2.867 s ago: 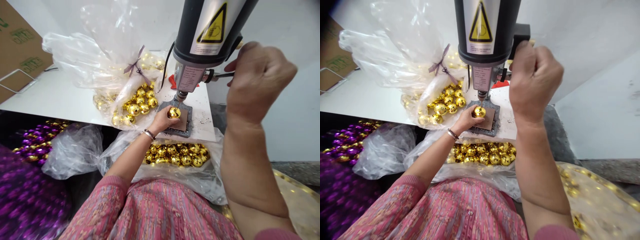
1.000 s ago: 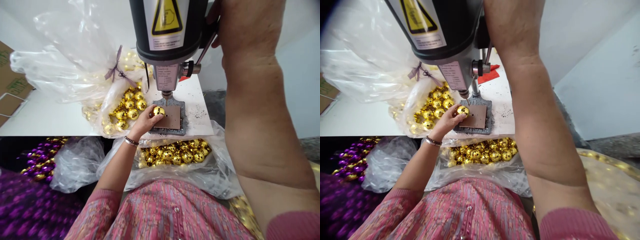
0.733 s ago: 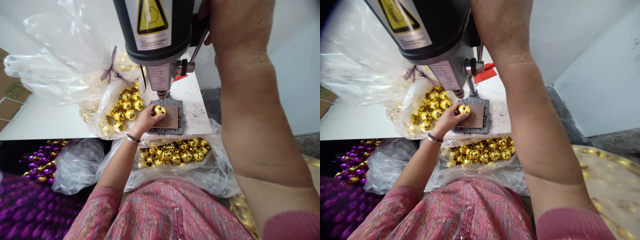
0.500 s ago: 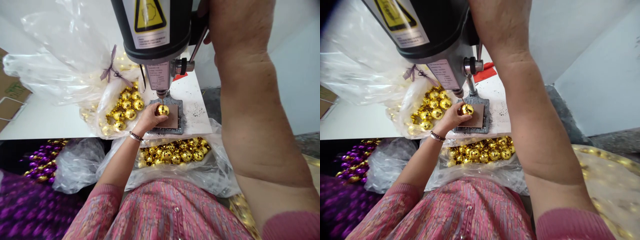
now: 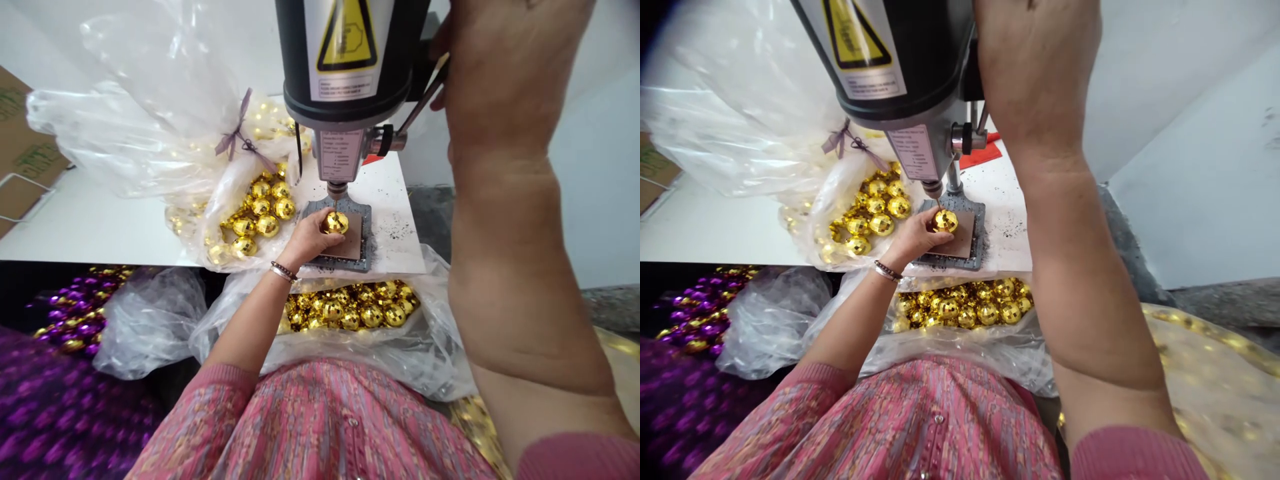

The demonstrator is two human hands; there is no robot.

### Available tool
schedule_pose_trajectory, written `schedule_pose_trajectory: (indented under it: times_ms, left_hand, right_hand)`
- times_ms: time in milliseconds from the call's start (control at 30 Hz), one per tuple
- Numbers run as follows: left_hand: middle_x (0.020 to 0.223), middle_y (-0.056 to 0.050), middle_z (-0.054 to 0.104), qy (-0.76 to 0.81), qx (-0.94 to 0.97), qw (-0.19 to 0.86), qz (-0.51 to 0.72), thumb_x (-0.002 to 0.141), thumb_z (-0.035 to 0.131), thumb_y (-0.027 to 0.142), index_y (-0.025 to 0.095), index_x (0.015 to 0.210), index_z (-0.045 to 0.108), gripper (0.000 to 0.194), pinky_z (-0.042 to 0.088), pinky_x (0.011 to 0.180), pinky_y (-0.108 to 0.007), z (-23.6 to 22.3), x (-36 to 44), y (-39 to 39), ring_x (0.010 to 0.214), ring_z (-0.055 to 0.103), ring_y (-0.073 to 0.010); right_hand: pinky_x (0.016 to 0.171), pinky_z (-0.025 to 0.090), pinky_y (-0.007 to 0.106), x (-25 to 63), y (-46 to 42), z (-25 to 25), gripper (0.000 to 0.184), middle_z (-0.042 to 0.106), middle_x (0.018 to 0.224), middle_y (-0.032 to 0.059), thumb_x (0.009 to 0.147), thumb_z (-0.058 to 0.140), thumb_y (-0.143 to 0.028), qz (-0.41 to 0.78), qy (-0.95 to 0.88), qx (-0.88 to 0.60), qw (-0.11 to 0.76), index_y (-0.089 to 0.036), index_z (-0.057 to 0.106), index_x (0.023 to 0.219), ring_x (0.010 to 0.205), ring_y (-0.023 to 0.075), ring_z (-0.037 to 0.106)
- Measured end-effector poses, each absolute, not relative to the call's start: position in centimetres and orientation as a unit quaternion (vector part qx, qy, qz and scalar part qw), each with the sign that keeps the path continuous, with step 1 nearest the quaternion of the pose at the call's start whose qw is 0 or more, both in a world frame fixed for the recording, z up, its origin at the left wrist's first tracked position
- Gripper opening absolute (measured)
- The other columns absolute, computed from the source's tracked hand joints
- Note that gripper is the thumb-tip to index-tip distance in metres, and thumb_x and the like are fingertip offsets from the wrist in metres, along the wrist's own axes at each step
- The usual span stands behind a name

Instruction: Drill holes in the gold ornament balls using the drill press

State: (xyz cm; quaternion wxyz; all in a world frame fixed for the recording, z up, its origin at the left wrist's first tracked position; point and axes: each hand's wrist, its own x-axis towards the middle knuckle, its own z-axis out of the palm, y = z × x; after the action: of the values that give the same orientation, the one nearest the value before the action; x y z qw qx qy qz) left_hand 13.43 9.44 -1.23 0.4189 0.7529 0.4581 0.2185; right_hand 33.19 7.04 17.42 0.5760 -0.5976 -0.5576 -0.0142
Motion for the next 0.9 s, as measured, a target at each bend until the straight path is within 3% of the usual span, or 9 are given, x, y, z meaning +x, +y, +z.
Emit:
schedule_pose_trajectory:
  times_ms: [100, 267, 367, 467, 733, 900]
  left_hand:
    - [0.115, -0.005, 0.081, 0.458, 0.754, 0.416, 0.219, 0.075, 0.085, 0.024, 0.015, 0.136, 0.073, 0.063, 0.057, 0.093, -0.031, -1.2, 13.4, 9.3, 0.101, 0.073, -0.0221]
    - [0.114, -0.004, 0.081, 0.454, 0.748, 0.430, 0.222, 0.076, 0.086, 0.024, 0.016, 0.138, 0.073, 0.065, 0.057, 0.093, -0.031, -1.4, 13.4, 9.2, 0.101, 0.072, -0.0217]
    - [0.116, -0.004, 0.081, 0.466, 0.747, 0.423, 0.214, 0.076, 0.086, 0.024, 0.015, 0.144, 0.070, 0.070, 0.056, 0.096, -0.031, -1.4, 13.5, 9.1, 0.103, 0.073, -0.0220]
    - [0.120, -0.004, 0.081, 0.468, 0.748, 0.421, 0.212, 0.077, 0.085, 0.021, 0.014, 0.144, 0.070, 0.069, 0.056, 0.098, -0.030, -1.0, 13.6, 8.9, 0.106, 0.073, -0.0224]
    - [0.119, -0.006, 0.081, 0.469, 0.760, 0.402, 0.203, 0.081, 0.083, 0.023, 0.015, 0.144, 0.069, 0.065, 0.054, 0.094, -0.030, -0.8, 13.4, 8.6, 0.104, 0.072, -0.0223]
    - [0.119, -0.006, 0.081, 0.457, 0.767, 0.397, 0.214, 0.080, 0.084, 0.025, 0.016, 0.142, 0.069, 0.064, 0.054, 0.096, -0.031, -1.6, 13.3, 8.8, 0.104, 0.072, -0.0228]
  right_hand:
    - [0.081, 0.031, 0.026, 31.6, 5.0, 16.2, 0.035, 0.030, 0.075, -0.0039, 0.105, 0.039, -0.033, -0.052, -0.531, -0.627, 0.568, -0.024, 0.022, 0.076, 0.072, 0.0006, 0.040]
    - [0.069, 0.030, 0.024, 31.0, 2.3, 11.7, 0.027, 0.030, 0.071, -0.0029, 0.096, 0.044, -0.029, -0.149, -0.591, -0.516, 0.602, -0.022, 0.026, 0.077, 0.065, 0.0045, 0.032]
    - [0.066, 0.032, 0.024, 31.3, 1.4, 9.1, 0.022, 0.037, 0.072, -0.0016, 0.098, 0.045, -0.027, -0.204, -0.612, -0.494, 0.583, -0.019, 0.039, 0.078, 0.065, 0.0059, 0.036]
    - [0.065, 0.034, 0.024, 31.5, 1.0, 7.7, 0.029, 0.043, 0.074, -0.0007, 0.104, 0.045, -0.037, -0.227, -0.608, -0.489, 0.583, -0.019, 0.050, 0.082, 0.067, 0.0069, 0.041]
    - [0.067, 0.039, 0.022, 30.7, 1.6, 5.4, 0.040, 0.050, 0.075, -0.0012, 0.108, 0.040, -0.047, -0.262, -0.565, -0.485, 0.614, -0.016, 0.055, 0.088, 0.068, 0.0053, 0.046]
    - [0.069, 0.040, 0.021, 30.7, 1.6, 4.5, 0.033, 0.054, 0.076, -0.0022, 0.107, 0.044, -0.043, -0.249, -0.563, -0.480, 0.625, -0.018, 0.056, 0.091, 0.069, 0.0047, 0.050]
